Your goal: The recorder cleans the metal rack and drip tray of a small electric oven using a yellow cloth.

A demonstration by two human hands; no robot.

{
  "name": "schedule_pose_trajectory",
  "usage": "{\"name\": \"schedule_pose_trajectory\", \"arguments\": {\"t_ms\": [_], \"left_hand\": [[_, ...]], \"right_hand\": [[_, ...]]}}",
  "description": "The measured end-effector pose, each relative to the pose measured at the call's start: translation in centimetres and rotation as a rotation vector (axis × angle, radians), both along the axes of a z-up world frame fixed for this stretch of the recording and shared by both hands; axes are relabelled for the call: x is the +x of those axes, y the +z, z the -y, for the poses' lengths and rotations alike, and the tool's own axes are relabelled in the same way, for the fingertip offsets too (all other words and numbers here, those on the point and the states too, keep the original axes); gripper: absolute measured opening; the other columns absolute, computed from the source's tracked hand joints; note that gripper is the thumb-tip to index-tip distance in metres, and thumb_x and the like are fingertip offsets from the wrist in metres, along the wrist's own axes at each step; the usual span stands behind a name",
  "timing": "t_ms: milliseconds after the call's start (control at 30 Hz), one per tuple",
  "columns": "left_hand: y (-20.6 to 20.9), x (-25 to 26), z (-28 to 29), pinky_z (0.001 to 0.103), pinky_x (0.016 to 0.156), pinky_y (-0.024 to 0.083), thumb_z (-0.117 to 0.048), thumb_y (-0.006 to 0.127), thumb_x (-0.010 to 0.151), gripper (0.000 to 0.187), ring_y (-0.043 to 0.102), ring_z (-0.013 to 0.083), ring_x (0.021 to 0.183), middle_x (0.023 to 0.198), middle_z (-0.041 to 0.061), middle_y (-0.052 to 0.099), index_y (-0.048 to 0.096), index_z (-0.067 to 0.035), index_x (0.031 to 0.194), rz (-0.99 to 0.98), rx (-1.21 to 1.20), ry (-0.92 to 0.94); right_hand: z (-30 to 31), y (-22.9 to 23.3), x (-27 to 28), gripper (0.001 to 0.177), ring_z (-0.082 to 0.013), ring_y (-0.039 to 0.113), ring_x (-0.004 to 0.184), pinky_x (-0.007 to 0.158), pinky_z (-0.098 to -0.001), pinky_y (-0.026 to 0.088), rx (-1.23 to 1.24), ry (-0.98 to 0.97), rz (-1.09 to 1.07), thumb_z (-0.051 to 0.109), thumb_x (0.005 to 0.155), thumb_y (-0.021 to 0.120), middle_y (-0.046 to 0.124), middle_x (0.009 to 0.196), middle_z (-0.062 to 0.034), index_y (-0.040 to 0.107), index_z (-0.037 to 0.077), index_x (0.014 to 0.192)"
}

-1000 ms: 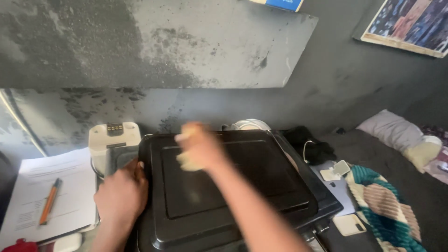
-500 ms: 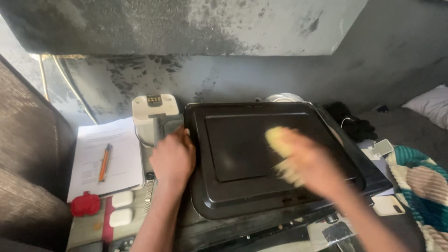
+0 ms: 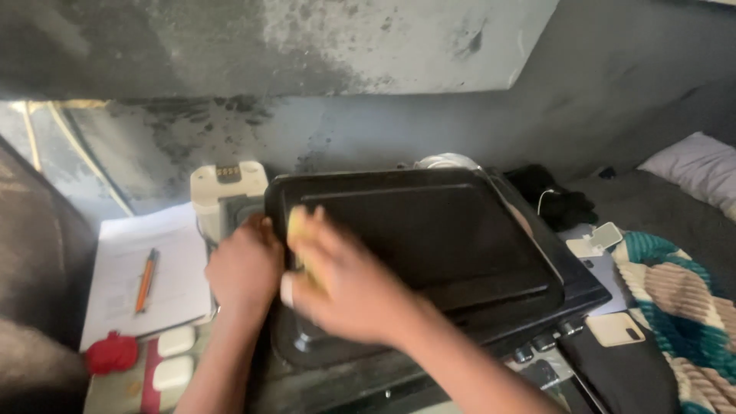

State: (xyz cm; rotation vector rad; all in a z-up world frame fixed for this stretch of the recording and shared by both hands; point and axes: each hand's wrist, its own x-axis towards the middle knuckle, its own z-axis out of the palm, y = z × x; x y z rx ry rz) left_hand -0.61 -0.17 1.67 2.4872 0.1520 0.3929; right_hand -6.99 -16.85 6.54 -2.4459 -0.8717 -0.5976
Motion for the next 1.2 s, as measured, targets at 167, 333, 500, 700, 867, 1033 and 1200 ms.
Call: {"name": "schedule_pose_trajectory", "arguments": {"t_ms": [167, 333, 500, 700, 867, 1033, 1200], "left_hand": [[0.3, -0.1, -0.2, 0.058, 0.083, 0.055, -0.041, 0.05, 0.101, 0.031, 0.07, 0.0463, 0.094, 0.098, 0.019, 0.075, 0.074, -0.025, 0.113, -0.074, -0.012, 0.05], [-0.4, 0.4, -0.3, 0.059, 0.083, 0.054, -0.043, 0.049, 0.101, 0.033, 0.07, 0.0479, 0.092, 0.095, 0.021, 0.075, 0.074, -0.027, 0.116, -0.032, -0.031, 0.021], [-1.1, 0.7, -0.4, 0.058, 0.082, 0.055, -0.044, 0.049, 0.1, 0.035, 0.07, 0.0489, 0.089, 0.092, 0.024, 0.073, 0.072, -0.028, 0.12, 0.0, -0.02, 0.007], [0.1, 0.1, 0.3, 0.059, 0.083, 0.054, -0.043, 0.046, 0.103, 0.035, 0.069, 0.0488, 0.093, 0.096, 0.023, 0.075, 0.072, -0.025, 0.118, -0.027, 0.0, 0.05], [-0.5, 0.6, -0.2, 0.058, 0.083, 0.055, -0.042, 0.049, 0.098, 0.034, 0.07, 0.0465, 0.094, 0.099, 0.02, 0.075, 0.07, -0.026, 0.12, -0.066, -0.046, 0.08], [0.1, -0.2, 0.1, 0.058, 0.085, 0.054, -0.042, 0.046, 0.102, 0.035, 0.07, 0.0467, 0.093, 0.097, 0.022, 0.075, 0.07, -0.023, 0.117, -0.039, -0.045, 0.079], [0.4, -0.2, -0.1, 0.058, 0.084, 0.053, -0.043, 0.047, 0.099, 0.035, 0.069, 0.0473, 0.093, 0.095, 0.022, 0.074, 0.071, -0.024, 0.118, 0.003, -0.093, 0.054]], "right_hand": [[8.5, -1.1, -5.3, 0.056, -0.0268, 0.044, 0.149, 0.117, -0.0392, 0.038, -0.114, 0.063, -0.062, 0.022, 0.097, 0.067, 0.05, 0.158, -0.014, 0.052, 0.004, 0.148], [22.3, -1.7, -4.2, 0.05, -0.0211, 0.047, 0.143, 0.109, -0.0369, 0.044, -0.107, -0.343, -0.287, 0.019, 0.095, 0.057, 0.047, 0.16, -0.006, 0.054, 0.015, 0.145], [22.1, -1.2, 1.2, 0.052, -0.0238, 0.032, 0.151, 0.118, -0.0424, 0.03, -0.12, -0.504, -0.324, 0.023, 0.095, 0.056, 0.04, 0.162, -0.006, 0.053, 0.016, 0.146], [4.1, 1.2, 0.6, 0.054, -0.0281, 0.063, 0.123, 0.105, -0.039, 0.05, 0.099, -0.304, -0.435, 0.03, 0.087, 0.066, 0.059, 0.134, -0.0141, 0.053, 0.008, 0.135], [1.5, -0.1, -6.0, 0.033, -0.0358, 0.055, 0.143, 0.122, -0.043, 0.041, 0.046, 0.283, -0.098, 0.007, 0.096, 0.066, 0.064, 0.14, -0.019, 0.066, 0.001, 0.129], [11.7, -0.4, -7.2, 0.038, -0.0331, 0.059, 0.139, 0.117, -0.0469, 0.042, -0.039, 0.479, -0.159, -0.002, 0.08, 0.071, 0.072, 0.135, -0.0151, 0.07, 0.002, 0.118], [19.7, -0.3, -6.6, 0.052, -0.0254, 0.043, 0.064, 0.051, -0.0388, 0.04, 1.219, 0.014, -0.957, 0.006, 0.09, 0.071, 0.066, 0.127, -0.029, 0.063, -0.003, 0.141]]}}
